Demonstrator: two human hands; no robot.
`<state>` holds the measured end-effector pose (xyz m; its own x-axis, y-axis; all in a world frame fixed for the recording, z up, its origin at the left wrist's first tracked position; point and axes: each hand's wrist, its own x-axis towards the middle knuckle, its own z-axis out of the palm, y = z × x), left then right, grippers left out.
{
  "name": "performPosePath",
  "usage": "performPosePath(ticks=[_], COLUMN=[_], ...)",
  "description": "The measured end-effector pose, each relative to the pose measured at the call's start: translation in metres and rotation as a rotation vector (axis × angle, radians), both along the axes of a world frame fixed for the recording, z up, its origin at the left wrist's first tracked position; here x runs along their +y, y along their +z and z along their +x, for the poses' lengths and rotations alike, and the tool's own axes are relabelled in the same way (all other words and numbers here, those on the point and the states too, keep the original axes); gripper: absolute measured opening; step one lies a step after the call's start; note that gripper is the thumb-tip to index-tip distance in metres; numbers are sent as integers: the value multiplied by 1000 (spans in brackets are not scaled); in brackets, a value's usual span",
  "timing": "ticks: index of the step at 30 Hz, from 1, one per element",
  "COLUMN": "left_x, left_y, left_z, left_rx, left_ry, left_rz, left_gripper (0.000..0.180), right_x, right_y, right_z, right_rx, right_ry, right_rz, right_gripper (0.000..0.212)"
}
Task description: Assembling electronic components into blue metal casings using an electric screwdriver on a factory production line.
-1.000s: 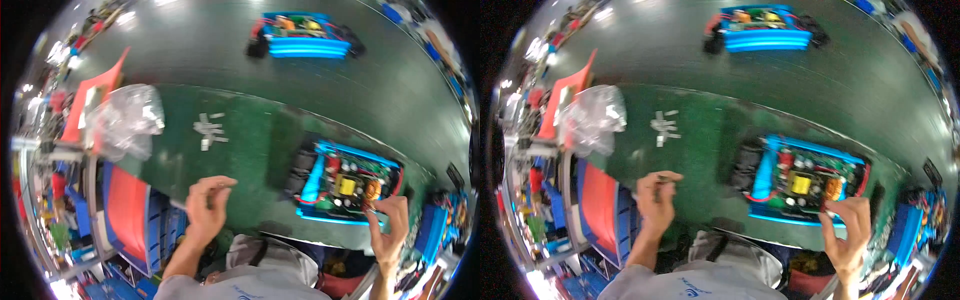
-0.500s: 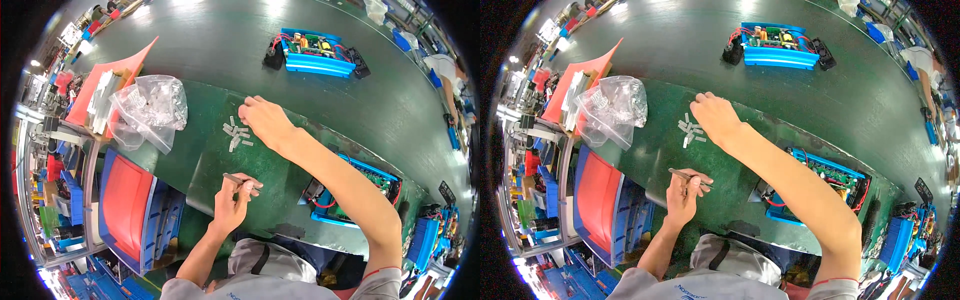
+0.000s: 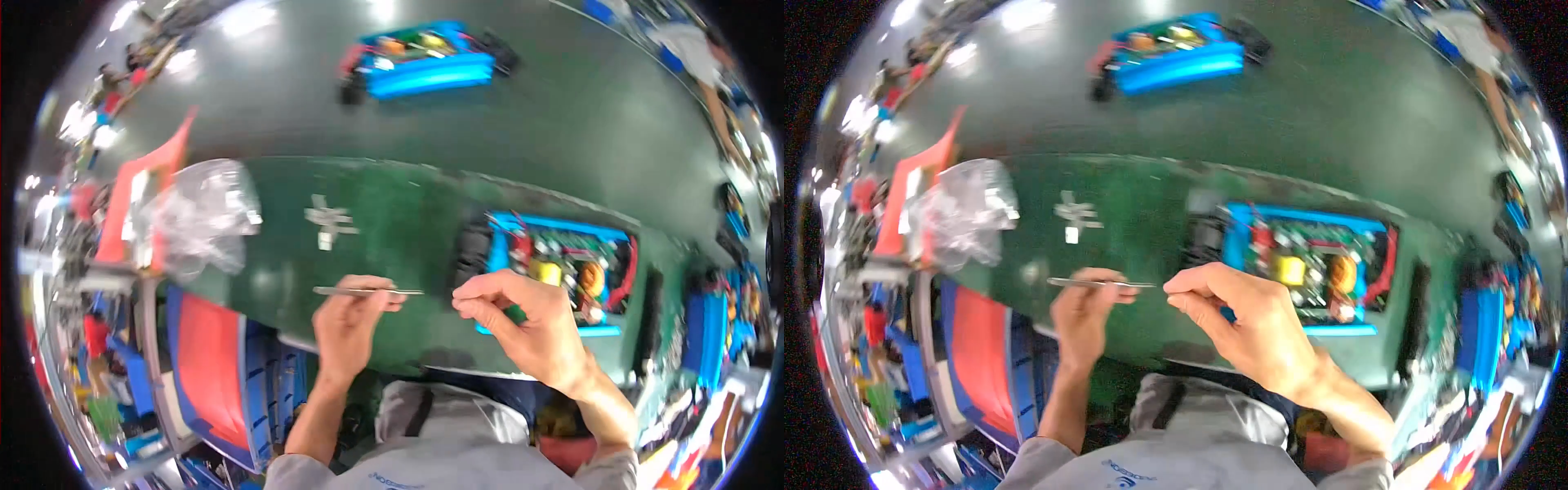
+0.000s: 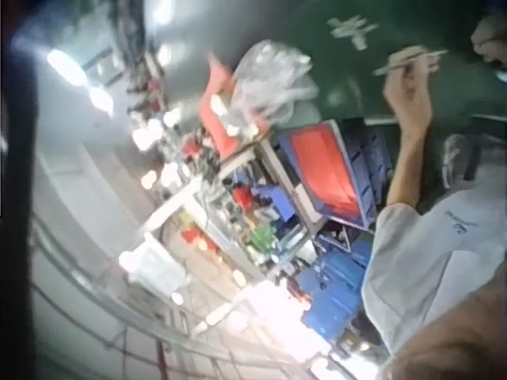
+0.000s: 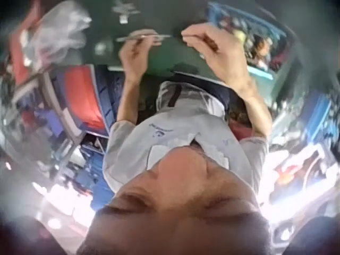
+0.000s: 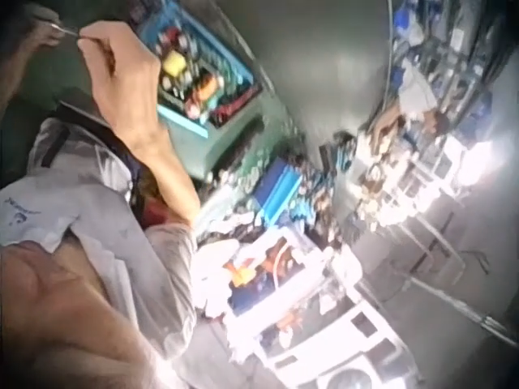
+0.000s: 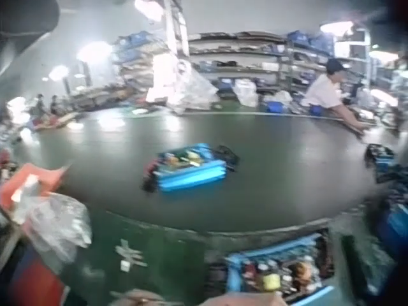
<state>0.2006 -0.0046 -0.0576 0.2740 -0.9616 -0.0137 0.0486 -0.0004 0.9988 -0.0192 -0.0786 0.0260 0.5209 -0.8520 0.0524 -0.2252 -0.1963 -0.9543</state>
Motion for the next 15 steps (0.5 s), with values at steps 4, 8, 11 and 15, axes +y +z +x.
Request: performPosePath(ticks=[4, 8, 11, 15], left_x=[-14, -34, -39, -36], left_y=[39, 48, 50, 49], left_z=[-36, -84, -106, -125], left_rx=[88, 185, 142, 115], left_ry=[-168, -333, -400, -432], left_rz=[13, 95, 90, 78], left_gripper=[18, 21, 21, 22], right_x=[24, 46, 54, 61], right_y=[-11, -28, -32, -36], right_z=[-56, -86, -102, -116], right_rx=[36, -113, -89, -95], right_ry=[-169, -451, -508, -531], right_rz=[107, 323, 267, 262], right_gripper=[14, 16, 15, 14])
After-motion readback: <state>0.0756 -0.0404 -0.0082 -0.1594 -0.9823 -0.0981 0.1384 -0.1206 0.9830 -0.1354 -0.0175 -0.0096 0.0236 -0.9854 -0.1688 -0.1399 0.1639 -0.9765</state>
